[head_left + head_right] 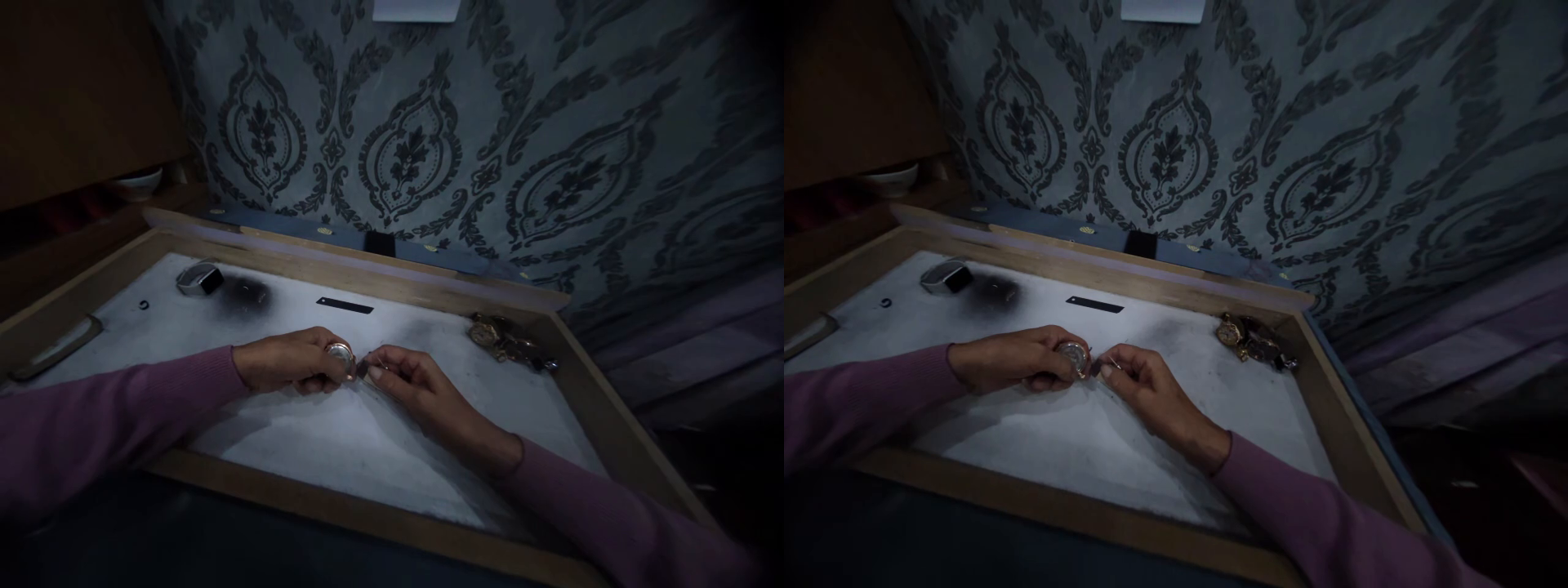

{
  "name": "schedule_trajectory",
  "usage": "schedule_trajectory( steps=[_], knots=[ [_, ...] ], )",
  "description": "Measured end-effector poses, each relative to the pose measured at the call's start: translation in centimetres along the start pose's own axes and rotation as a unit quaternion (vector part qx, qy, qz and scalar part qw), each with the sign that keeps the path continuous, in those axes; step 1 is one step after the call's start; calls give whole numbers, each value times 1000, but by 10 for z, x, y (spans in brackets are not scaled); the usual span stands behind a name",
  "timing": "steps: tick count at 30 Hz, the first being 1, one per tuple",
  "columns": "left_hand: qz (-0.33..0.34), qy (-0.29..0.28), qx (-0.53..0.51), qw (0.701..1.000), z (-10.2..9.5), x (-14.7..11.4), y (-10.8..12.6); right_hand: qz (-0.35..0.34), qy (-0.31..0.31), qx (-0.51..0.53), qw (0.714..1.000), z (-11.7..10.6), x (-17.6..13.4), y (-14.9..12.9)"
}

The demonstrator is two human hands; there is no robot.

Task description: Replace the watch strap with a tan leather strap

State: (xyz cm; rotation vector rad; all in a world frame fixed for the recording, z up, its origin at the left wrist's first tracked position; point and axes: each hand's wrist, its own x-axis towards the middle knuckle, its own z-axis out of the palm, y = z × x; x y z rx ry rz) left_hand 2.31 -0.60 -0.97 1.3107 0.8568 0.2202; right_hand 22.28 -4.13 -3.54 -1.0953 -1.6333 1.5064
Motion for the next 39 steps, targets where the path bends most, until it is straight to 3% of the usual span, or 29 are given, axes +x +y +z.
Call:
schedule_trajectory(
  steps=[18, 29, 39],
  knots=[
    [8, 7, -12, 1000, 2, -2, 3, 11, 0, 20, 1000, -1, 0, -1],
    [-4, 0, -12, 1000, 3, 2, 0, 53, 7, 22, 998, -2, 1, -3],
    [25, 4, -7, 1000, 3, -1, 3, 31, 39, 38, 998, -3, 0, 2]
  ],
)
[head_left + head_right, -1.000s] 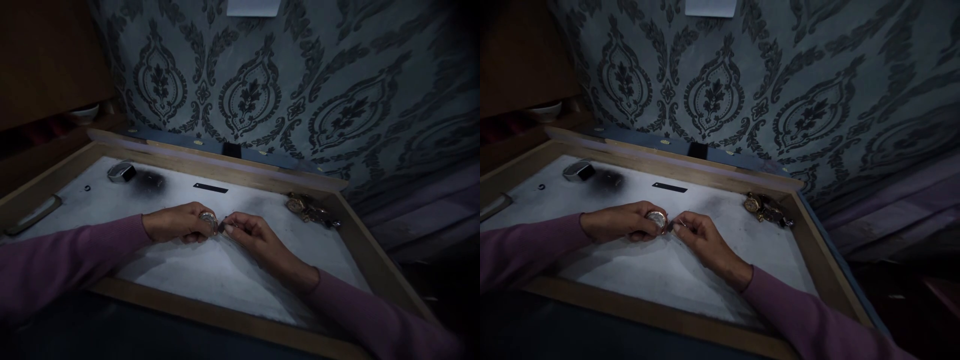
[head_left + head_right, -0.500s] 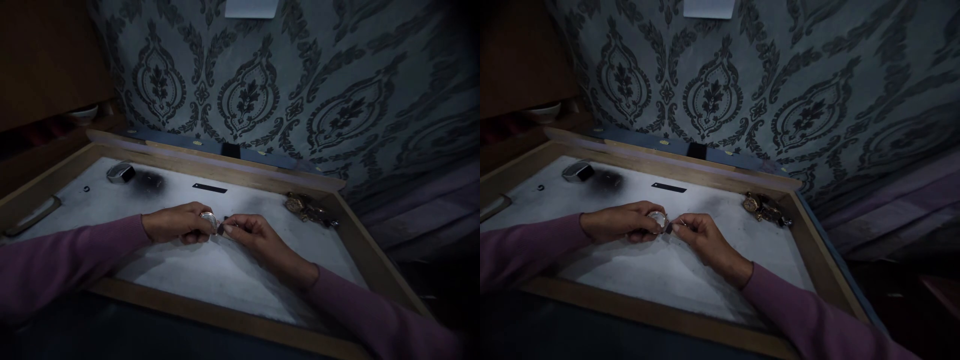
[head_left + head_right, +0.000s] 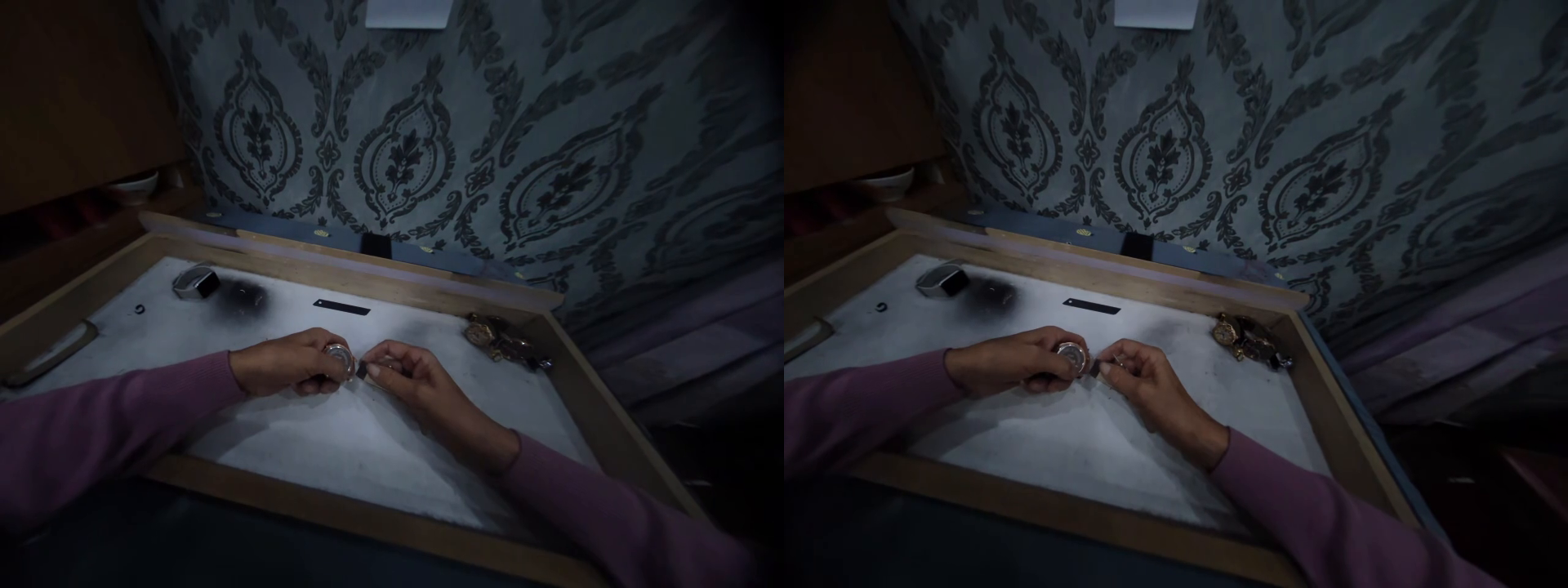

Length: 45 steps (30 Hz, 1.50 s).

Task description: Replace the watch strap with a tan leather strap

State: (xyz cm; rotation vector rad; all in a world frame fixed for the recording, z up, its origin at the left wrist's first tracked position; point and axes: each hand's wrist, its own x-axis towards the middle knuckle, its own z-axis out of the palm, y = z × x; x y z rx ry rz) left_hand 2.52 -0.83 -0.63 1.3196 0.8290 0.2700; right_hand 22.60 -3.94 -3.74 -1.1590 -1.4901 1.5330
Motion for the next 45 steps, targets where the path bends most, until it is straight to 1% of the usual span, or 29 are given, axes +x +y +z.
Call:
schedule_trajectory(
  steps=[10, 14, 17, 22, 26, 35, 41, 45],
  knots=[
    [1, 0, 11, 1000, 1, 1, -3, 0, 25, 28, 999, 2, 0, -1],
    [12, -5, 20, 1000, 3, 1, -4, 13, 22, 34, 999, 1, 1, 0],
    [22, -3, 33, 999, 4, 1, -3, 22, 24, 34, 999, 1, 1, 0],
    [29, 2, 34, 999, 5, 1, -5, 25, 45, 24, 998, 0, 0, -3],
    [37, 5, 37, 999, 4, 2, -7, 23, 43, 22, 999, 0, -1, -4],
    [58, 35, 57, 996, 5, 3, -7, -1, 51, 34, 998, 1, -2, -3],
    [81, 34, 79, 993, 6, 3, -8, -14, 54, 28, 998, 1, -2, -3],
    [94, 24, 66, 993, 5, 4, -11, -24, 54, 26, 998, 3, -1, -3]
  ],
)
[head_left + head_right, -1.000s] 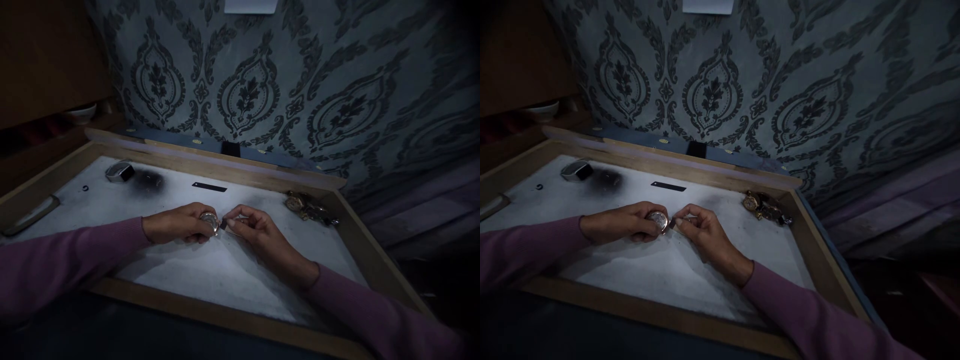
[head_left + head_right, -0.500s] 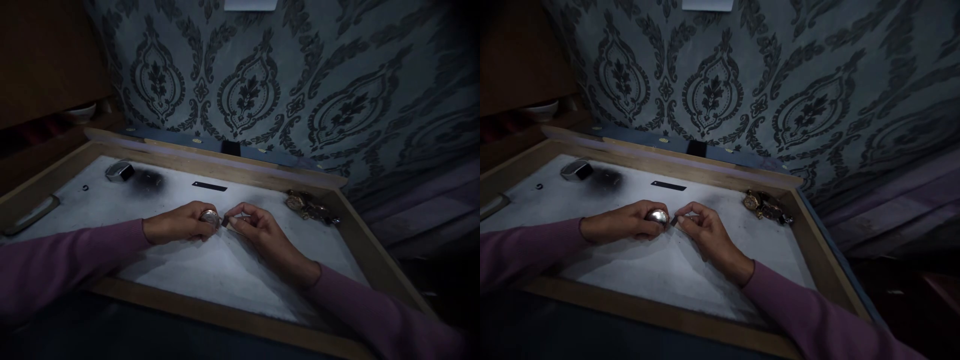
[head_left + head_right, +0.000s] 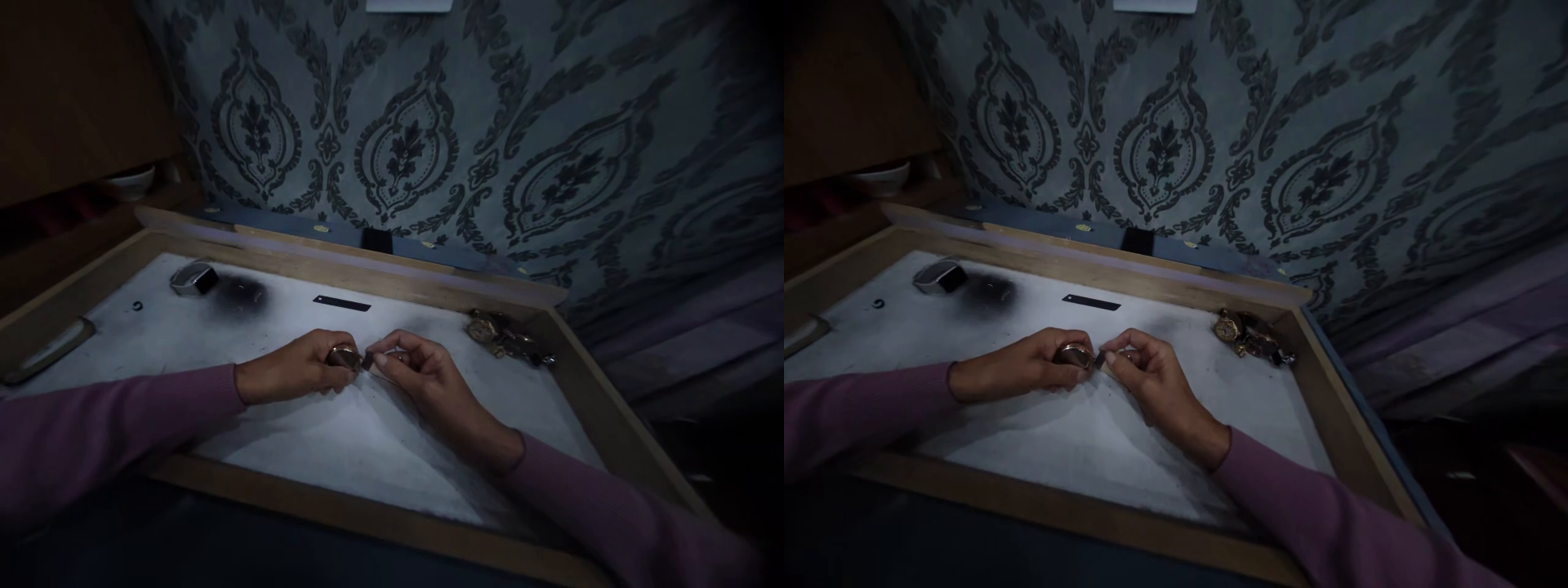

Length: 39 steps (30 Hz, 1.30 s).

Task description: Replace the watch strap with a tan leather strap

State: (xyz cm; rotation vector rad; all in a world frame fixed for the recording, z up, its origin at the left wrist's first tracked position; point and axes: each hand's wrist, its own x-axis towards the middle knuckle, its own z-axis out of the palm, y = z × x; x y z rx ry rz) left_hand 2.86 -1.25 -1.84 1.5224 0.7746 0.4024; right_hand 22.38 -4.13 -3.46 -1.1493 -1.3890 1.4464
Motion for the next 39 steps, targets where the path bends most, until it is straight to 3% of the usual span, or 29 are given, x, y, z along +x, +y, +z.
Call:
schedule_trajectory(
  steps=[39],
  knots=[
    [-26, 4, -36, 999, 0, -1, 2, -8, -22, -15, 1000, 2, -3, -6]
  ],
)
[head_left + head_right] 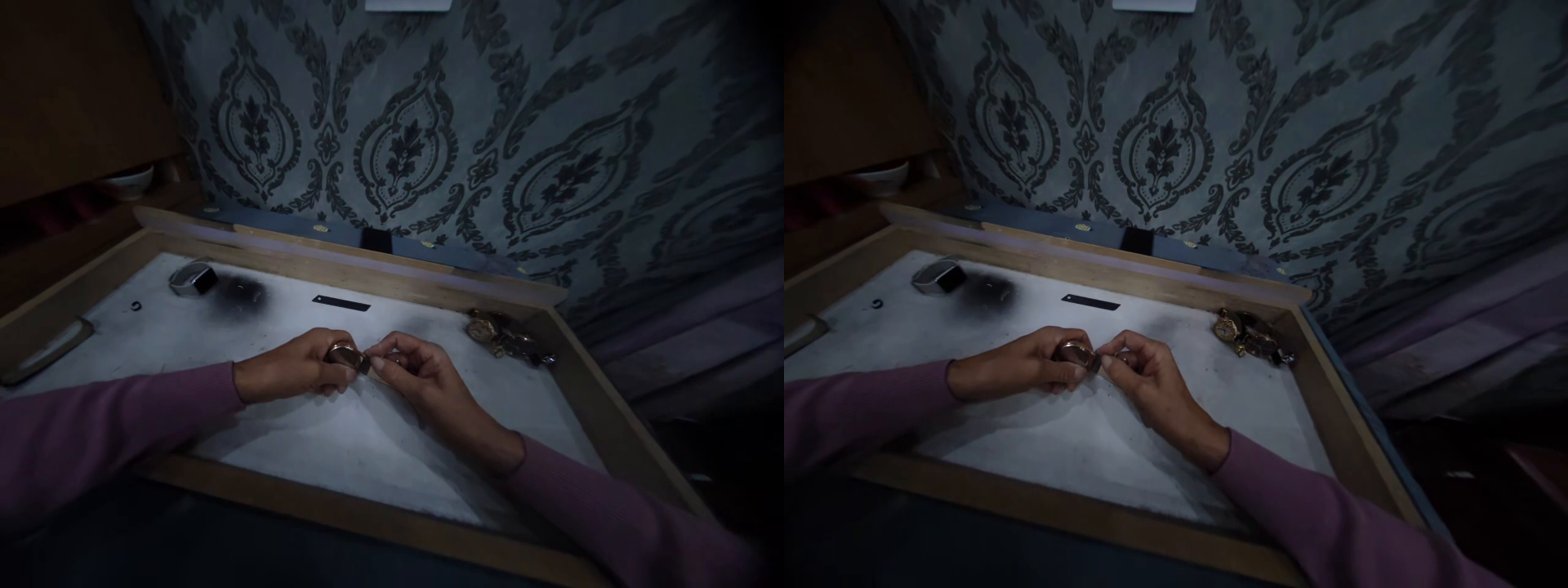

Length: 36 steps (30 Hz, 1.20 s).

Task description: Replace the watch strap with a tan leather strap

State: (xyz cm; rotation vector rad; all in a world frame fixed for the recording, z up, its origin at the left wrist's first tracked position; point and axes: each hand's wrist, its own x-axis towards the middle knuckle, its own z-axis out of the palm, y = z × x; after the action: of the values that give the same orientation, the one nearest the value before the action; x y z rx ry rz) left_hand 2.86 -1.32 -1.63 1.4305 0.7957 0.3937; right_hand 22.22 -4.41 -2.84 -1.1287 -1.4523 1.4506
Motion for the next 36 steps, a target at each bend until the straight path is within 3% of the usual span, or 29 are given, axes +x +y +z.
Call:
schedule_trajectory(
  steps=[36],
  knots=[
    [-2, 3, 18, 1000, 1, -2, 5, -15, 11, -3, 1000, -1, 0, 0]
  ],
)
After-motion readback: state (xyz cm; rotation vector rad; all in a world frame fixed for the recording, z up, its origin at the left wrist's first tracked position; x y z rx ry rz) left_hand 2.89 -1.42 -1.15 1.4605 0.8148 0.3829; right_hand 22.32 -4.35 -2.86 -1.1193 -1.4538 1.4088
